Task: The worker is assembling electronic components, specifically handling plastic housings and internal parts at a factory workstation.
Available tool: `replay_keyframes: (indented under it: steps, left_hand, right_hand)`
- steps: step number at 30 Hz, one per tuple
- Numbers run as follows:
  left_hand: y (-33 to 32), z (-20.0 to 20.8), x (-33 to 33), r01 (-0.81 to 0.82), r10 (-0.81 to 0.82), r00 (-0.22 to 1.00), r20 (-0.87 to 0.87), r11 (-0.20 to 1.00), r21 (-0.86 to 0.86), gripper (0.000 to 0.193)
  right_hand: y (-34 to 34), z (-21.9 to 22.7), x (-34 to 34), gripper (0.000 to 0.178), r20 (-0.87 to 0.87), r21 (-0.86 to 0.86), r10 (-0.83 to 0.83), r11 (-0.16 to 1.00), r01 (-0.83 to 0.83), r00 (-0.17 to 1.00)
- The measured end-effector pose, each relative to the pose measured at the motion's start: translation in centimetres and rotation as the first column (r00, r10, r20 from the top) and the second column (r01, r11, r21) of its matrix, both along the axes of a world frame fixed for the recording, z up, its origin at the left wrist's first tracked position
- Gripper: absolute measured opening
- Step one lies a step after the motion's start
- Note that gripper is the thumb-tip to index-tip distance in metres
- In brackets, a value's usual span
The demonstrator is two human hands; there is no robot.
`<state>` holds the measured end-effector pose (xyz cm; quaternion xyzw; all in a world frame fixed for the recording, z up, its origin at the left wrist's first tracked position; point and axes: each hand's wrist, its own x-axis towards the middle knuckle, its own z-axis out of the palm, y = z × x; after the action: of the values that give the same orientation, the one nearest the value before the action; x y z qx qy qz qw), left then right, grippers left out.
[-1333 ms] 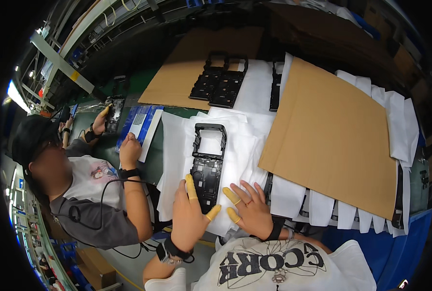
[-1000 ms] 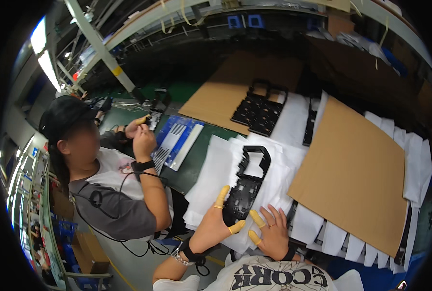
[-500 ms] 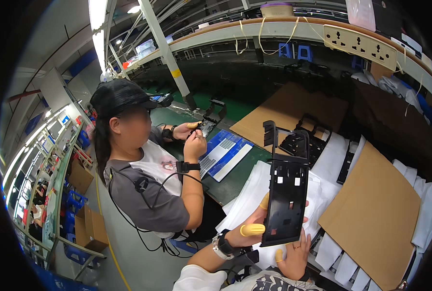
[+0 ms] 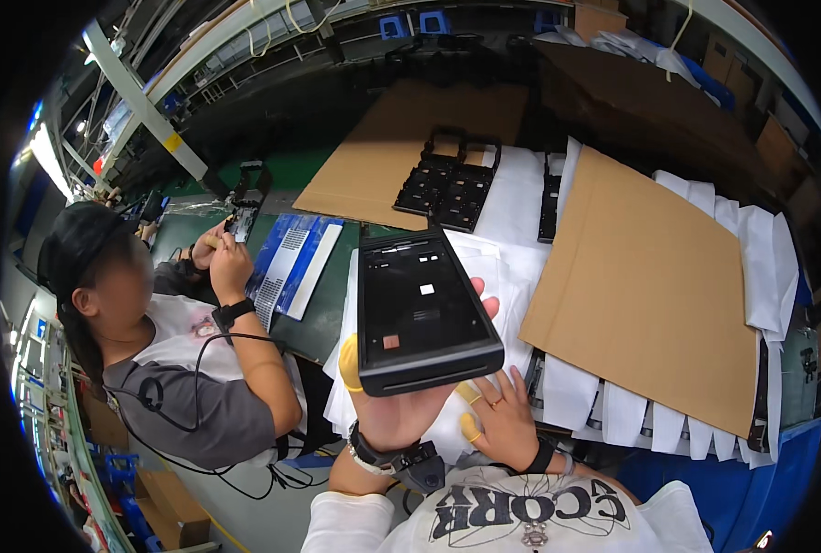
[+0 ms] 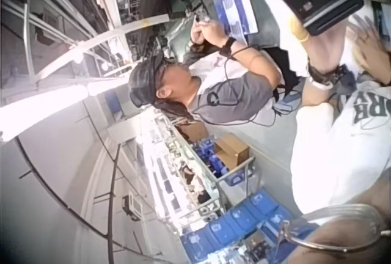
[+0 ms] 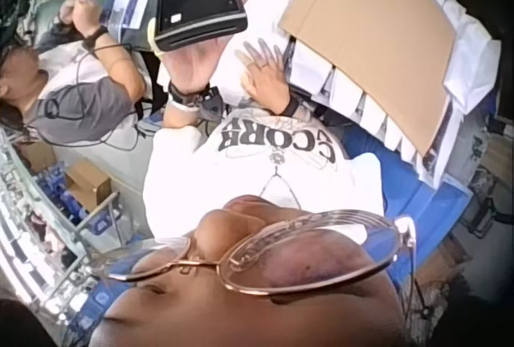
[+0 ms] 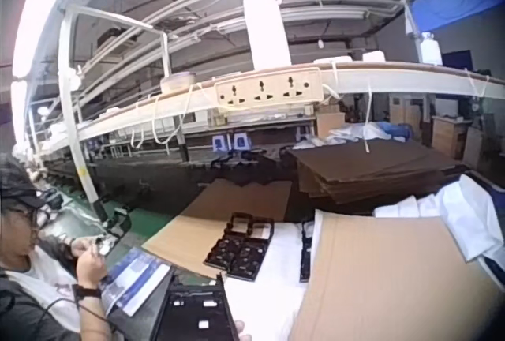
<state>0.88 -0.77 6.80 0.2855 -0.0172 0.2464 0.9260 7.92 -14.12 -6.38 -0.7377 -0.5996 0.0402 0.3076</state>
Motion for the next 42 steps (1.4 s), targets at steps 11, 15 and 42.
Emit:
replay_keyframes:
  steps: [11, 15, 42]
  left_hand:
    - [0.4, -1.9, -0.6, 0.166, -0.145, 0.975, 0.170, 0.980, -0.113, 0.103]
    - [-0.1, -5.7, -4.4, 0.188, -0.215, 0.976, -0.027, 0.904, -0.383, 0.079]
    - [7.7, -5.8, 18.8, 0.730, 0.766, 0.547, -0.338, -0.239, 0.640, 0.071]
  right_hand:
    - [-0.2, 0.0, -0.1, 0.040, -0.006, -0.030, 0.001, 1.000, -0.001, 1.000]
    - [-0.2, -0.2, -0.4, 0.045, -0.013, -0.013, 0.054, 0.998, -0.054, 0.998]
    - [-0.1, -2.6, -1.0, 0.048, -0.054, 0.149, 0.038, 0.988, -0.030, 0.998]
